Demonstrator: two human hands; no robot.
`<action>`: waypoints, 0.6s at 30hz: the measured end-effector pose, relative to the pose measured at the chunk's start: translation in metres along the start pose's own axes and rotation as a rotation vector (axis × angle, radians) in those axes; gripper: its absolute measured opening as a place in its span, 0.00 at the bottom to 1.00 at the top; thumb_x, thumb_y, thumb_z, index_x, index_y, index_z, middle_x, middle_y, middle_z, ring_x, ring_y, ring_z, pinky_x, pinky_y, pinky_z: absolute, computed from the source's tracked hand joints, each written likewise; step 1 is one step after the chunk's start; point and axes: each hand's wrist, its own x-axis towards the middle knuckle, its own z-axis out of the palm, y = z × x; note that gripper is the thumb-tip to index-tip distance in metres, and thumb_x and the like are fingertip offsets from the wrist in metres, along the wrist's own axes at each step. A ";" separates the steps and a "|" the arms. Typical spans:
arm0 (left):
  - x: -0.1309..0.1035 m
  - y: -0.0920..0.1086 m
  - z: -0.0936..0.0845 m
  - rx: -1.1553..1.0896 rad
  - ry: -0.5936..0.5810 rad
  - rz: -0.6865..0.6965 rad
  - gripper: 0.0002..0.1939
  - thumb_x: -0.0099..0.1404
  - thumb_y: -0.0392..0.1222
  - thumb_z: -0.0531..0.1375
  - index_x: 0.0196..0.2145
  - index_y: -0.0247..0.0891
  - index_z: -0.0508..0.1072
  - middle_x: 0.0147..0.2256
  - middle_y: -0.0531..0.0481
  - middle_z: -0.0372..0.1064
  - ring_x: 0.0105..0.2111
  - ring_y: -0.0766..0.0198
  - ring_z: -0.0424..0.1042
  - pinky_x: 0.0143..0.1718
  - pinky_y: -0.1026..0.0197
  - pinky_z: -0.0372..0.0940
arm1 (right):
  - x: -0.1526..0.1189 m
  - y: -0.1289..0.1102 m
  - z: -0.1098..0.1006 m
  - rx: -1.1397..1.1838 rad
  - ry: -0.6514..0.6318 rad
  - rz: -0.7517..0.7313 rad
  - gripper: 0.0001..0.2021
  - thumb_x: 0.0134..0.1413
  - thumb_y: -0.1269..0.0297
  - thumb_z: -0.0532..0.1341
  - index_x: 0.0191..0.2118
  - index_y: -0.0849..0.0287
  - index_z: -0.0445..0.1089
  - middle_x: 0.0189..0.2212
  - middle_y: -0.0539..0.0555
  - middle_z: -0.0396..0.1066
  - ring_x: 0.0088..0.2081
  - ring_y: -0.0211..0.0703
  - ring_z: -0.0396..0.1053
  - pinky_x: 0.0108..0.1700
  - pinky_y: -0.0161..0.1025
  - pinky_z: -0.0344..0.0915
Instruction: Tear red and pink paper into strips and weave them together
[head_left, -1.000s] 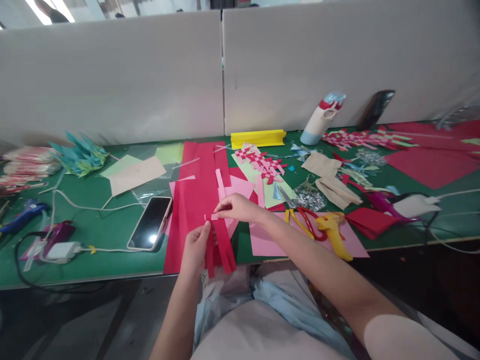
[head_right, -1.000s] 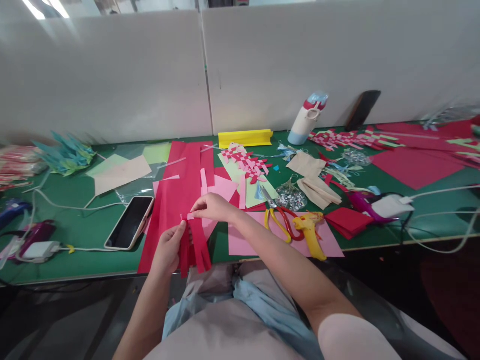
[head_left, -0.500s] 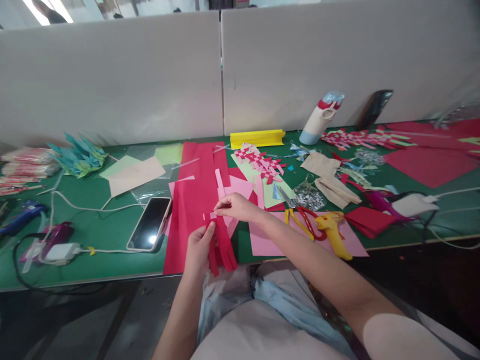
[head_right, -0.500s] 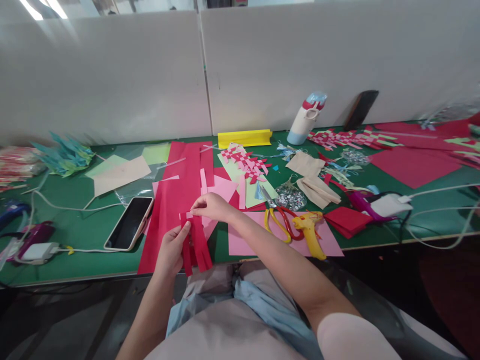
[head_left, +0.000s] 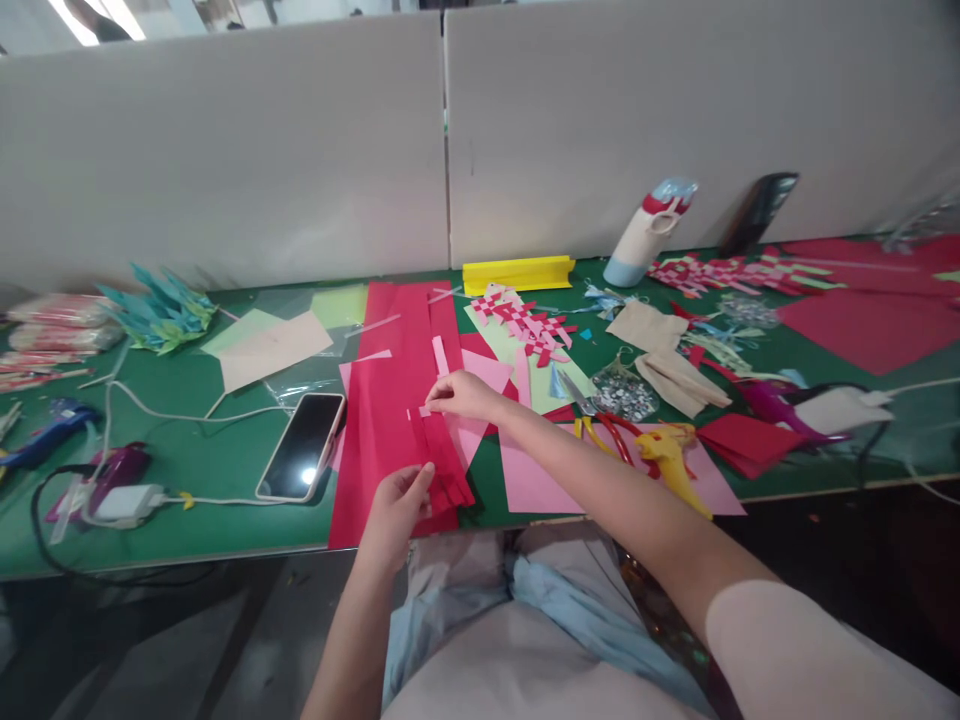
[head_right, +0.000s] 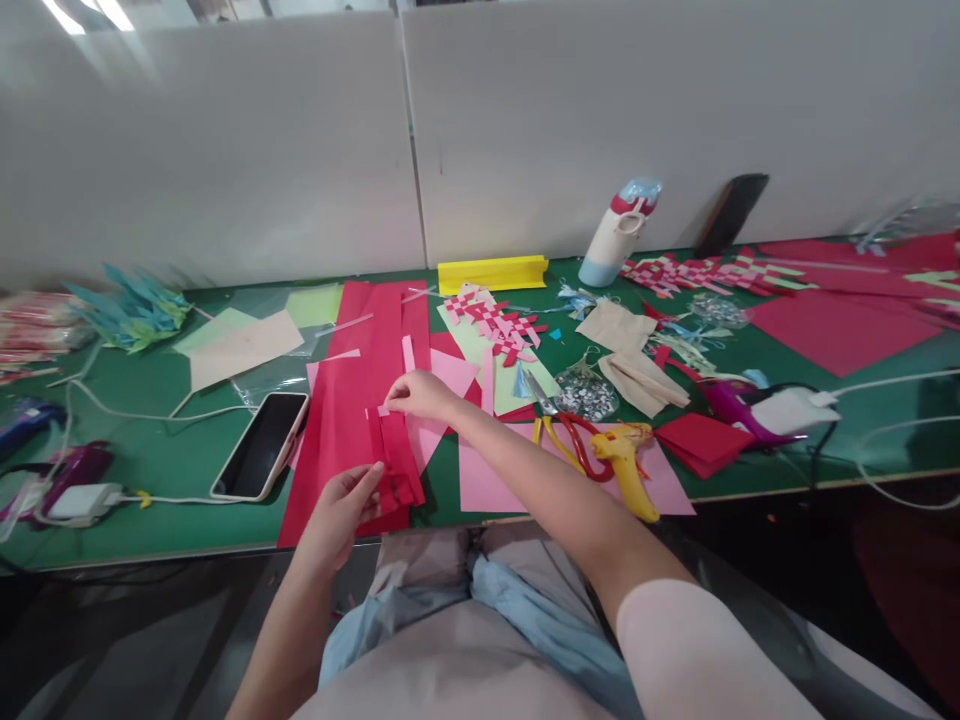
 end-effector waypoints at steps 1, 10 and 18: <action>-0.001 -0.002 -0.004 0.055 -0.006 0.010 0.24 0.47 0.61 0.65 0.27 0.33 0.73 0.19 0.53 0.67 0.20 0.66 0.68 0.25 0.63 0.66 | 0.003 0.000 0.002 -0.019 -0.003 -0.001 0.06 0.50 0.68 0.62 0.31 0.63 0.76 0.30 0.54 0.77 0.32 0.37 0.72 0.34 0.32 0.62; -0.008 0.021 -0.033 0.900 0.136 0.177 0.25 0.63 0.60 0.49 0.23 0.41 0.72 0.20 0.49 0.72 0.22 0.59 0.70 0.24 0.63 0.55 | 0.004 -0.004 -0.018 -0.247 0.069 -0.043 0.09 0.50 0.62 0.64 0.34 0.61 0.77 0.36 0.56 0.77 0.38 0.43 0.71 0.38 0.36 0.60; 0.013 0.052 0.010 1.043 -0.024 0.410 0.21 0.65 0.54 0.48 0.23 0.40 0.69 0.22 0.51 0.71 0.23 0.62 0.69 0.24 0.64 0.52 | -0.060 -0.002 -0.122 -0.355 0.215 0.055 0.09 0.54 0.65 0.59 0.33 0.59 0.77 0.30 0.52 0.76 0.32 0.40 0.69 0.34 0.35 0.56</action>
